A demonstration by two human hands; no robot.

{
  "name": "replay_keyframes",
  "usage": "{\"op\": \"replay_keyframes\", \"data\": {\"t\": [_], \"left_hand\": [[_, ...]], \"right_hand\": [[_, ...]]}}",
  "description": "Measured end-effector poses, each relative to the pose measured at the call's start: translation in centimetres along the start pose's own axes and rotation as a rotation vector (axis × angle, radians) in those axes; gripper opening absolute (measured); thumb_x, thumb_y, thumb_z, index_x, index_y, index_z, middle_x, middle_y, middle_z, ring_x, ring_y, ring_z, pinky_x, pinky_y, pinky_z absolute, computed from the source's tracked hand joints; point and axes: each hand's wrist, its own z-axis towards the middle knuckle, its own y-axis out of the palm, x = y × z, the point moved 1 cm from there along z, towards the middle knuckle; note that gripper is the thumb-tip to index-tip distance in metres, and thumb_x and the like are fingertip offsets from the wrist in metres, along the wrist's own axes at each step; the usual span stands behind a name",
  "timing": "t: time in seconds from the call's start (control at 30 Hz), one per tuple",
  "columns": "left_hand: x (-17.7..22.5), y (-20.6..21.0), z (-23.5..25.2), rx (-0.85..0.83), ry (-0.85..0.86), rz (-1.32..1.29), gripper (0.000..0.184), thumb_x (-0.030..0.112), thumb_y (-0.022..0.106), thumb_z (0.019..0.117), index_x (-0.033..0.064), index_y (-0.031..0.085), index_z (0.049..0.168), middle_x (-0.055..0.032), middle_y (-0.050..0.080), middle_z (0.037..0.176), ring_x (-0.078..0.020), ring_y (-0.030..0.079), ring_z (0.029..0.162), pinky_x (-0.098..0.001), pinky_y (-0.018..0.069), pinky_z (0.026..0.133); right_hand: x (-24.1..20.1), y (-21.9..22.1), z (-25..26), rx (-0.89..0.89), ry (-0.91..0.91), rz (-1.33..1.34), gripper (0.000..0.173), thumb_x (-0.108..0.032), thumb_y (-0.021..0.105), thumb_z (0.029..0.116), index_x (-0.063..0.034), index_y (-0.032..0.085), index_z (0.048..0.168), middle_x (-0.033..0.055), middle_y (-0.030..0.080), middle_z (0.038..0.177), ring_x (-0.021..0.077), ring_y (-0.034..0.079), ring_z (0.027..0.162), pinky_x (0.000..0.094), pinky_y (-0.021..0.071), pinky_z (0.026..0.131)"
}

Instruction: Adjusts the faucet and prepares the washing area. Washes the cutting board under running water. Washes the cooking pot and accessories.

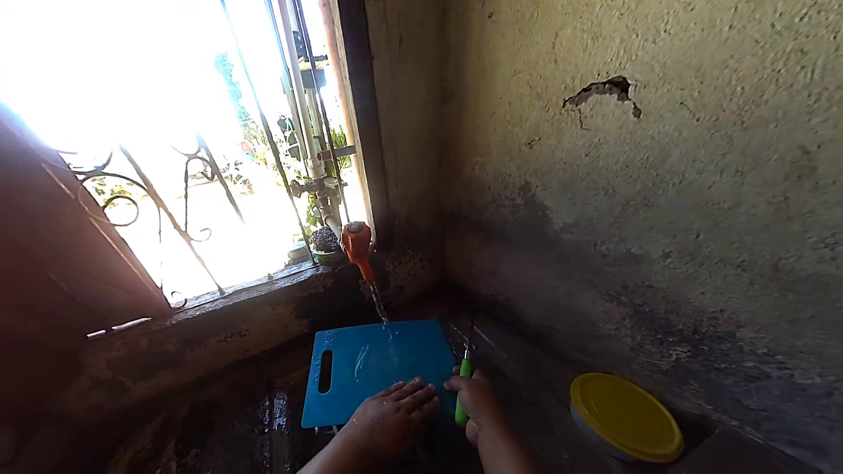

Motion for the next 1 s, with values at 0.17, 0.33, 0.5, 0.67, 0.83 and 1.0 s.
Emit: {"op": "replay_keyframes", "data": {"t": [0.17,0.33,0.5,0.67,0.83,1.0], "left_hand": [[-4.0,-5.5,0.7,-0.216,-0.447,-0.13,0.055,0.043,0.026,0.1118,0.019,0.038,0.16,-0.0003,0.028,0.169,-0.0256,0.017,0.158,-0.0554,0.0124,0.127],[-6.9,-7.6,2.1,-0.075,-0.788,-0.101,0.06,0.059,0.047,0.103,0.0364,0.04,0.158,-0.0104,0.043,0.16,-0.035,0.038,0.148,-0.0627,0.0295,0.117],[-5.5,-9.8,4.3,0.017,-1.022,-0.134,0.051,0.06,0.045,0.1039,0.0184,0.072,0.115,-0.0088,0.073,0.109,-0.0293,0.068,0.108,-0.058,0.0522,0.089],[-7.0,-9.5,4.9,0.075,-0.968,-0.212,0.052,0.048,0.035,0.1104,0.0083,0.068,0.101,-0.0155,0.069,0.097,-0.0341,0.067,0.097,-0.0587,0.0514,0.081],[-6.9,-9.9,5.5,0.031,-0.778,-0.179,0.048,0.057,0.069,0.093,0.0272,0.069,0.131,-0.0049,0.069,0.127,-0.0268,0.063,0.121,-0.0582,0.0486,0.102],[-6.2,-11.9,5.9,0.055,-0.995,-0.084,0.031,0.038,0.048,0.107,0.0167,0.068,0.116,-0.0109,0.072,0.111,-0.032,0.069,0.107,-0.0594,0.0544,0.084]], "right_hand": [[-0.5,-0.4,-0.4,-0.145,-0.035,-0.116,0.042,0.008,0.066,0.0859,0.0005,0.057,0.126,0.0162,0.061,0.11,0.0233,0.058,0.096,0.0412,0.0497,0.079],[-1.1,-1.5,-0.7,-0.201,-0.036,-0.1,0.039,0.009,0.066,0.0863,-0.0003,0.057,0.124,0.0149,0.06,0.107,0.0212,0.058,0.093,0.0391,0.0494,0.076],[-1.4,-2.2,-0.7,-0.149,-0.013,-0.031,0.037,0.01,0.064,0.0866,-0.0015,0.059,0.121,0.0136,0.06,0.106,0.02,0.057,0.092,0.0377,0.0481,0.075],[-1.3,-2.3,-0.7,-0.112,-0.008,0.025,0.035,0.011,0.064,0.0863,-0.0012,0.06,0.119,0.0132,0.06,0.104,0.02,0.057,0.091,0.0373,0.0486,0.074],[-1.0,-2.1,-0.4,-0.123,0.022,0.051,0.033,0.01,0.064,0.0873,-0.0005,0.059,0.119,0.0133,0.06,0.102,0.0202,0.057,0.089,0.037,0.0488,0.073],[-1.4,-1.9,-0.9,-0.186,0.014,0.044,0.033,0.009,0.065,0.0863,-0.0026,0.059,0.117,0.0119,0.06,0.102,0.0188,0.058,0.089,0.0356,0.0493,0.071]]}}
